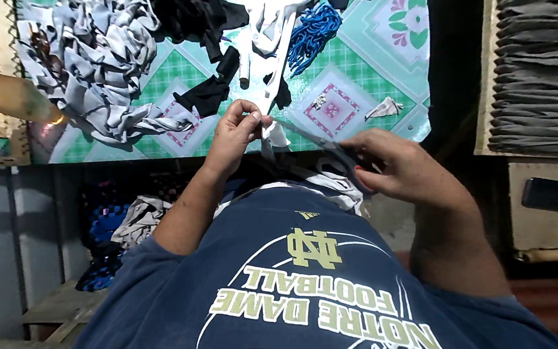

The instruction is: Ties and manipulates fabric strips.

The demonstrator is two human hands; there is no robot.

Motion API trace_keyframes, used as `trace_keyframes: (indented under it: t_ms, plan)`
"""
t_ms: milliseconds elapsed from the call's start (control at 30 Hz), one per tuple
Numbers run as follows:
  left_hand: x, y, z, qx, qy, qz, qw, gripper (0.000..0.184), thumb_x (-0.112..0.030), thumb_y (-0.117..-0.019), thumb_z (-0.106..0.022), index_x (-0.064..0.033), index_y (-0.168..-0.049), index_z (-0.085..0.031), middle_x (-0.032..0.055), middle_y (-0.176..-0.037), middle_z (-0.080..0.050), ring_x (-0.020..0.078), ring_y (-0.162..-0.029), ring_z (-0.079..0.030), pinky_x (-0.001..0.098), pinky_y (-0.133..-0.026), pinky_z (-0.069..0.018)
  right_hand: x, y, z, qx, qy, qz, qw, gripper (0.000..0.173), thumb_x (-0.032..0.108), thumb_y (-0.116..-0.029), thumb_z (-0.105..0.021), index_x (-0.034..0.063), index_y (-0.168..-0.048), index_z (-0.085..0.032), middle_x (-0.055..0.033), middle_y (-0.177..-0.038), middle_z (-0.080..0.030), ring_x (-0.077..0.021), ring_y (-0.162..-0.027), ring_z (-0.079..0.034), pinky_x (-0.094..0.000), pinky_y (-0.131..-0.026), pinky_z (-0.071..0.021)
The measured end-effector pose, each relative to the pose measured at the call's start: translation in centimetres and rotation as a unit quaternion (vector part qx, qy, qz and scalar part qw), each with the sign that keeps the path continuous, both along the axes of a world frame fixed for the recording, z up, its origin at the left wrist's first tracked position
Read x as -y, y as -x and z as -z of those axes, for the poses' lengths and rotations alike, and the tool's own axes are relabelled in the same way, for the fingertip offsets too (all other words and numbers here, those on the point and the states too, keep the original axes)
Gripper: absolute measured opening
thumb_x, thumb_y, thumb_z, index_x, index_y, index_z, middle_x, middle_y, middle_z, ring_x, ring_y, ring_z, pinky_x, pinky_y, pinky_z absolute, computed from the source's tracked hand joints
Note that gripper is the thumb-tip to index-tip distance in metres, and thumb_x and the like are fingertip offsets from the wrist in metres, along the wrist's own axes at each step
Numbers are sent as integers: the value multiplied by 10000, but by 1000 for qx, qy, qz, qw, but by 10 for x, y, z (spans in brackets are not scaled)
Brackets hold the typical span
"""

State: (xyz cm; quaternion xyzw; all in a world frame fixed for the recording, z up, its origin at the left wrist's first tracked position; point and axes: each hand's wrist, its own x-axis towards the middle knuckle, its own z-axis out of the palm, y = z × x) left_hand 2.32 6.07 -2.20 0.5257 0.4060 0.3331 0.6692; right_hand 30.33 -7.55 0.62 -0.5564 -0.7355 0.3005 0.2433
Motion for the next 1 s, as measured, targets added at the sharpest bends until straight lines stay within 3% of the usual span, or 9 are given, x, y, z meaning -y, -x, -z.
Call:
trace_keyframes:
  t_ms: [100, 233, 400, 500, 600, 667, 733, 900, 1000]
  plan:
    - [-1, 1, 0, 31, 41, -19, 999, 89, -64, -1064, -435, -109, -1063, -512, 25, -965, -728, 100, -861, -706, 284, -822, -575, -10, -16, 13, 12, 23, 88, 996, 428, 79, -891, -656, -3, -1310, -628, -216, -1145, -641, -279, -809, -650, -472, -698, -565]
    - [1, -1, -4, 76, 89, -23, 993, 116, -60, -1059, -432, -112, -1039, -534, 49, -995, -727, 119, -901, -710, 296, -857, -577, -31, -22, 38, 94, 57, 230, 967, 446, 54, -930, -657, -12, -1363, -573, -306, -1269, -595, -471, -1050, -639, -653, -863, -505]
    - [1, 0, -7, 106, 110, -15, 988, 123, -67, -1052, -464, -121, -1025, -570, 42, -997, -722, 96, -869, -691, 265, -827, -569, -46, -17, 50, 166, 59, 215, 961, 457, 37, -919, -679, -7, -1366, -594, -342, -1266, -566, -551, -1103, -596, -713, -834, -485]
    - [3, 0, -10, 109, 109, -6, 988, 136, -67, -1049, -464, -122, -1020, -585, 35, -996, -710, 92, -859, -674, 266, -823, -561, -50, -15, 44, 174, 68, 183, 965, 441, 41, -916, -670, 1, -1353, -620, -324, -1319, -559, -553, -1203, -542, -718, -908, -460]
    - [6, -6, -11, 105, 106, 15, 989, 138, -70, -1051, -460, -120, -1028, -586, 32, -1024, -710, 105, -903, -686, 299, -870, -570, -54, 0, 35, 104, -32, 152, 982, 306, 112, -975, -612, -24, -1237, -694, -300, -1251, -616, -480, -1131, -608, -624, -941, -488]
    - [8, -10, -10, 107, 106, 30, 988, 136, -64, -1050, -464, -118, -1031, -588, 31, -1041, -713, 100, -899, -686, 293, -864, -570, -59, 22, 35, -13, -106, 117, 987, 290, 169, -983, -624, -18, -1180, -726, -241, -1132, -665, -334, -971, -659, -462, -840, -555]
    - [11, -15, -11, 107, 109, 41, 987, 134, -47, -1043, -474, -115, -1022, -588, 27, -1040, -713, 99, -907, -687, 297, -876, -570, -64, 49, 34, -117, -122, 87, 982, 284, 180, -957, -679, -10, -1161, -734, -197, -1086, -669, -245, -934, -653, -369, -801, -560]
    - [20, -13, -12, 77, 90, 59, 991, 145, -74, -1034, -511, -156, -1023, -629, -31, -969, -671, 51, -863, -643, 235, -822, -552, -77, 87, 51, -205, -157, 93, 962, 175, 103, -907, -712, 2, -1045, -748, -130, -955, -632, -158, -878, -604, -267, -771, -510]
    - [18, -10, -9, 83, 98, 59, 990, 143, -55, -1036, -505, -139, -1032, -620, -25, -940, -671, 66, -858, -654, 269, -841, -563, -79, 89, 56, -226, -162, 91, 956, 114, 90, -926, -689, 3, -973, -748, -109, -921, -631, -132, -860, -602, -253, -786, -513]
